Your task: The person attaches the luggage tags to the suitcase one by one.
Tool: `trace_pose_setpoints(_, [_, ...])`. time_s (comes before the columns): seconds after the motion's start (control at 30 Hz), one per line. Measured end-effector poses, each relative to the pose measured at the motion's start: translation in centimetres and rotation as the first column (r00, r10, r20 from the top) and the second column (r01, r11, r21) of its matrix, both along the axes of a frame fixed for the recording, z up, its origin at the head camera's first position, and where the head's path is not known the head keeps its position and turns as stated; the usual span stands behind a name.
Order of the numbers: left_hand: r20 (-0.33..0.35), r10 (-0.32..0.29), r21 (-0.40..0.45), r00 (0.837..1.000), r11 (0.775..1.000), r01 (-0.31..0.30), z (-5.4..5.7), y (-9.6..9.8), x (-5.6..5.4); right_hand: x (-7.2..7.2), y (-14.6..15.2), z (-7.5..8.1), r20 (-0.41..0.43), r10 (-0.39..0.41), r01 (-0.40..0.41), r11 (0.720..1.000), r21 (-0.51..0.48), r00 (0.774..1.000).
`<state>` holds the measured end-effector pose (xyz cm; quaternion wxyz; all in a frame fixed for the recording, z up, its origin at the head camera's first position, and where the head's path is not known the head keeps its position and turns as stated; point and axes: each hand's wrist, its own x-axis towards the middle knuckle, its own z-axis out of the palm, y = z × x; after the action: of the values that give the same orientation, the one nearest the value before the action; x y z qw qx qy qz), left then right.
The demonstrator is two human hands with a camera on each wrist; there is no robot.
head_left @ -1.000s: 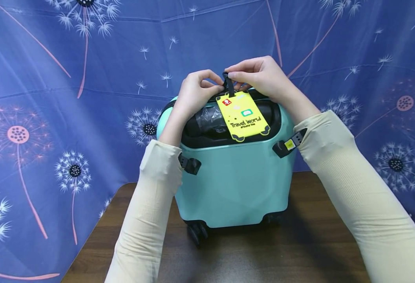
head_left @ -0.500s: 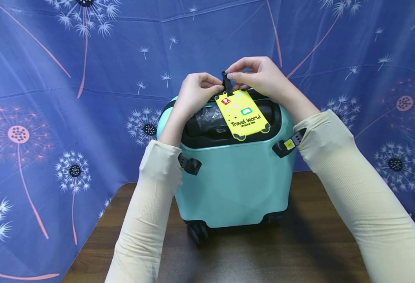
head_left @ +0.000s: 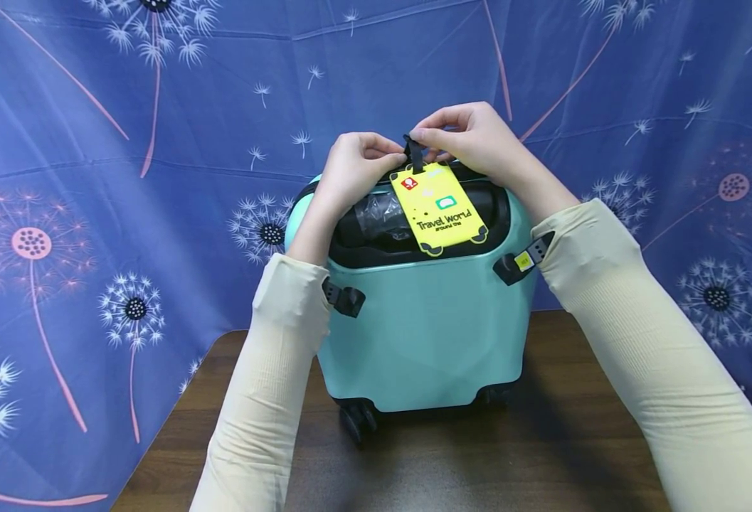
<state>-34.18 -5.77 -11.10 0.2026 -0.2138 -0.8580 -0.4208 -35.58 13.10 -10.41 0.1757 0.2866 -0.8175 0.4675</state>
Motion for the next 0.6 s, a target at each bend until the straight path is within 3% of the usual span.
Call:
trace_pose_setpoints(0.43, [0.005,0.015,0.011,1.000,1.000,-0.015,0.02,0.03,0.04,-0.21,-0.01,-0.01,0.023,0.031,-0.032,0.999,0.041,0.999])
trace_pose_setpoints(0.6, [0.043,-0.013,0.076,0.999,0.997,0.010,0.05,0.02,0.16,-0.22,-0.02,-0.06,0.012,0.019,-0.020,0.998,0.064,1.000])
